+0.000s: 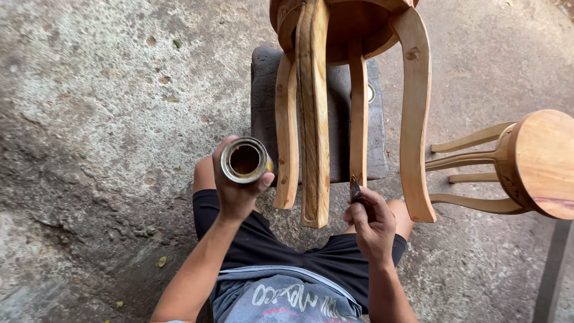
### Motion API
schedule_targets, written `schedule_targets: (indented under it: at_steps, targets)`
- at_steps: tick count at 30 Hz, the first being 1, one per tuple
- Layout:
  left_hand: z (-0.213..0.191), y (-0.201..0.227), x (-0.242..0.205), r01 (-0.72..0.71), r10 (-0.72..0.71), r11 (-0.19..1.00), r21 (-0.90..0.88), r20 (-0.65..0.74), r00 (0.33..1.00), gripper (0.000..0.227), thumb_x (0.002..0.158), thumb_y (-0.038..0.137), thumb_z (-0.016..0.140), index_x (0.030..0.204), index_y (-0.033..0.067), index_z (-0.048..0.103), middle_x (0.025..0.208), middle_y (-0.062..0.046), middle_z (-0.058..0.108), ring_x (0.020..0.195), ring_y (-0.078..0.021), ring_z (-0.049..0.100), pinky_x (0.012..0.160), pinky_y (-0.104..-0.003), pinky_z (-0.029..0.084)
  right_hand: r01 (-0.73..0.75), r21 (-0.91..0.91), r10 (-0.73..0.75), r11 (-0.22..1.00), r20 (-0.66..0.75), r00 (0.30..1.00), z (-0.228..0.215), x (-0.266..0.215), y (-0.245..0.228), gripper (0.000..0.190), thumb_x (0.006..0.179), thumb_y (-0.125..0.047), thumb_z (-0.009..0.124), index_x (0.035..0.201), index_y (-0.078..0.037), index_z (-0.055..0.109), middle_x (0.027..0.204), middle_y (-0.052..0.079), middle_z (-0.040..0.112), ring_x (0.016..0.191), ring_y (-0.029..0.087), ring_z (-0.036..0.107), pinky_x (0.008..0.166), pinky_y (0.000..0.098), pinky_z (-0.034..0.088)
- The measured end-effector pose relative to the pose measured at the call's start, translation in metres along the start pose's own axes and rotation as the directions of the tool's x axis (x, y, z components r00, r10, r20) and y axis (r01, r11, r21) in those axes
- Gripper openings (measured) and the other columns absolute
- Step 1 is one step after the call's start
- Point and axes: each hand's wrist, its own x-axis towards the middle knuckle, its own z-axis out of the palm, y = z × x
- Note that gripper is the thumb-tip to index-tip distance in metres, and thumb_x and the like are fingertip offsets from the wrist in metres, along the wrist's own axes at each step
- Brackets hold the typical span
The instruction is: The person stains a wooden stool by applying a dark liquid from a can onto the wooden surfaces using a scraper-like tool.
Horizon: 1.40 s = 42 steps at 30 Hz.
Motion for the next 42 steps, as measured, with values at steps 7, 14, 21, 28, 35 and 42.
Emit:
schedule_targets:
  at_steps: [7, 14, 21, 28, 35, 42]
  targets:
    - [0.05, 0.045, -0.046, -0.027, 0.024, 0.999, -0.031, -0.118, 0.993, 0.09, 0.093, 0.063, 0.073, 0.147, 0.0032, 0.032, 0.125, -0.011, 0.06, 0.113, -0.0186, 0.065, 0.1, -0.033, 0.058, -0.214, 0.263, 0.176, 0.941, 0.161, 0.971, -0.008, -0.019, 0.012, 0.016, 0.105, -0.007, 0.051, 0.119, 0.0, 0.055, 0.111, 0.01, 0.069, 0.069, 0.01, 0.06, 0.059, 0.0249, 0.049]
    - [0.062, 0.051, -0.061, 0.043, -0.002, 0.984, 0.174, -0.227, 0.974, 0.09, 0.09, 0.063, 0.075, 0.143, 0.0007, 0.037, 0.126, -0.008, 0.056, 0.118, -0.0185, 0.06, 0.107, -0.034, 0.051, -0.215, 0.34, 0.151, 0.916, 0.206, 0.967, -0.041, -0.02, 0.028, 0.017, 0.105, -0.006, 0.052, 0.12, 0.001, 0.057, 0.109, 0.011, 0.068, 0.07, 0.012, 0.061, 0.06, 0.0279, 0.051]
    - [0.074, 0.062, -0.063, 0.038, 0.002, 0.986, 0.16, -0.242, 0.97, 0.09, 0.086, 0.06, 0.08, 0.141, 0.0019, 0.039, 0.119, -0.007, 0.058, 0.11, -0.0177, 0.061, 0.098, -0.034, 0.053, -0.221, 0.346, 0.124, 0.912, 0.281, 0.952, -0.078, -0.015, 0.026, 0.021, 0.103, -0.007, 0.053, 0.123, 0.0, 0.055, 0.112, 0.011, 0.069, 0.073, 0.013, 0.062, 0.063, 0.0285, 0.052]
    - [0.07, 0.077, -0.036, -0.138, 0.232, 0.907, 0.398, -0.198, 0.953, 0.085, 0.092, 0.062, 0.075, 0.143, 0.0051, 0.037, 0.128, -0.009, 0.055, 0.113, -0.019, 0.063, 0.097, -0.033, 0.057, -0.264, 0.277, 0.147, 0.924, 0.381, 0.913, -0.101, -0.012, 0.047, 0.023, 0.107, -0.005, 0.054, 0.128, 0.003, 0.059, 0.094, 0.01, 0.067, 0.074, 0.013, 0.061, 0.065, 0.0279, 0.051]
    - [0.045, 0.047, 0.016, -0.245, 0.287, 0.879, 0.41, -0.043, 0.957, 0.094, 0.085, 0.062, 0.076, 0.149, 0.0079, 0.034, 0.128, -0.009, 0.061, 0.109, -0.0167, 0.07, 0.091, -0.029, 0.064, -0.201, 0.27, 0.103, 0.942, 0.337, 0.936, -0.068, -0.008, 0.053, 0.028, 0.104, -0.001, 0.053, 0.131, 0.0, 0.055, 0.103, 0.013, 0.067, 0.076, 0.014, 0.062, 0.067, 0.0284, 0.054]
    - [0.017, -0.009, 0.156, -0.336, 0.339, 0.941, 0.044, -0.086, 0.937, 0.1, 0.087, 0.048, 0.089, 0.157, 0.0087, 0.029, 0.135, -0.009, 0.059, 0.12, -0.018, 0.064, 0.104, -0.031, 0.058, 0.133, 0.272, -0.15, 0.953, 0.041, 0.988, -0.003, 0.022, 0.035, 0.031, 0.104, 0.005, 0.052, 0.133, -0.004, 0.052, 0.117, 0.016, 0.062, 0.086, 0.019, 0.067, 0.073, 0.0316, 0.059]
